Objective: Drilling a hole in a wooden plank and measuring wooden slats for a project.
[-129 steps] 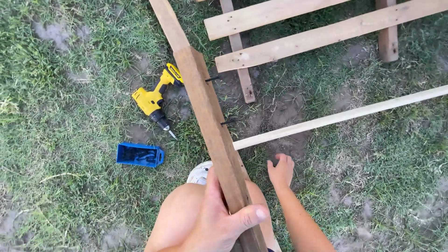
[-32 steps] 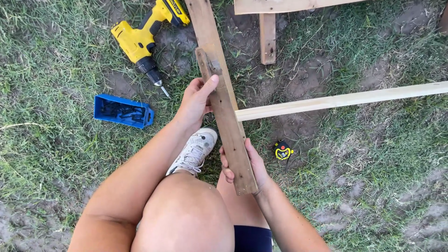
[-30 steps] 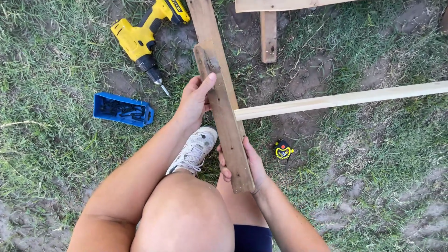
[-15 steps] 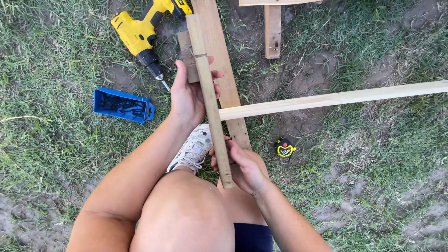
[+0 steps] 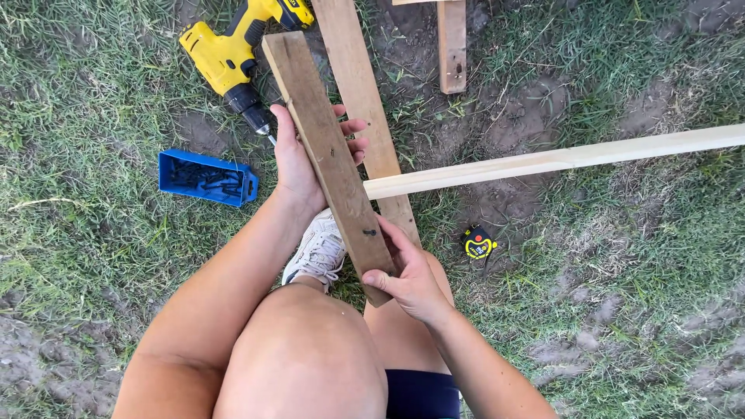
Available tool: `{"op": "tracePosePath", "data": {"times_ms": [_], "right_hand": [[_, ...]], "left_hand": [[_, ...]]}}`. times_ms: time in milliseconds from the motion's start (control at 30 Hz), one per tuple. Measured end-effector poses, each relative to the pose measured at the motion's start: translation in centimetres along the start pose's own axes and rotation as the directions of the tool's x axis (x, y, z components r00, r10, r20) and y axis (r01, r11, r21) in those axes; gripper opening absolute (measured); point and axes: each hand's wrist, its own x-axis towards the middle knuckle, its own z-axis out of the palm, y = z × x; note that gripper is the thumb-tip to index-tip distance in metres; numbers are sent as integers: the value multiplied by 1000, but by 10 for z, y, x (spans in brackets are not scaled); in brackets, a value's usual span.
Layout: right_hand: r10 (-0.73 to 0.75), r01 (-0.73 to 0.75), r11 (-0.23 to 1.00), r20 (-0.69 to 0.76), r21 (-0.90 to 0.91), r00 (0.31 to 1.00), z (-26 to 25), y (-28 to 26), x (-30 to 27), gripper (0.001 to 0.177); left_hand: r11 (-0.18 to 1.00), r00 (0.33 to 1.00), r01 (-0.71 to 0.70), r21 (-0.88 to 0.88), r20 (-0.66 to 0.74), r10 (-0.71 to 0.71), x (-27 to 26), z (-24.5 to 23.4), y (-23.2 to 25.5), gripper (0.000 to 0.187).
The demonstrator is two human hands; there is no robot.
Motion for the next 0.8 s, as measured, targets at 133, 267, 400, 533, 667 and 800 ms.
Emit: {"op": "tracePosePath", "data": {"times_ms": [133, 267, 400, 533, 667, 800], "right_hand": [[11, -11, 1000, 14, -18, 1000, 1, -12, 0, 99], [9, -8, 996, 10, -92, 1000, 3, -22, 2, 102], [33, -32, 996, 12, -79, 999, 4, -16, 1, 104], [57, -57, 996, 7, -75, 998, 4, -12, -1, 102], [112, -111, 990, 9, -88, 994, -1, -4, -1, 96], [162, -159, 977, 10, -139, 987, -12, 14, 5, 78]], "left_hand": [[1000, 1000, -2, 13, -2, 2, 2, -5, -1, 101], [999, 1000, -15, 39, 9, 14, -2, -1, 1, 105], [998, 1000, -25, 52, 11, 25, -2, -2, 0, 106], [998, 999, -28, 55, 19, 27, -1, -4, 0, 107], [997, 998, -57, 50, 38, 55, -3, -4, 1, 106], [995, 990, -92, 48, 114, 86, -9, 1, 8, 107]]}}
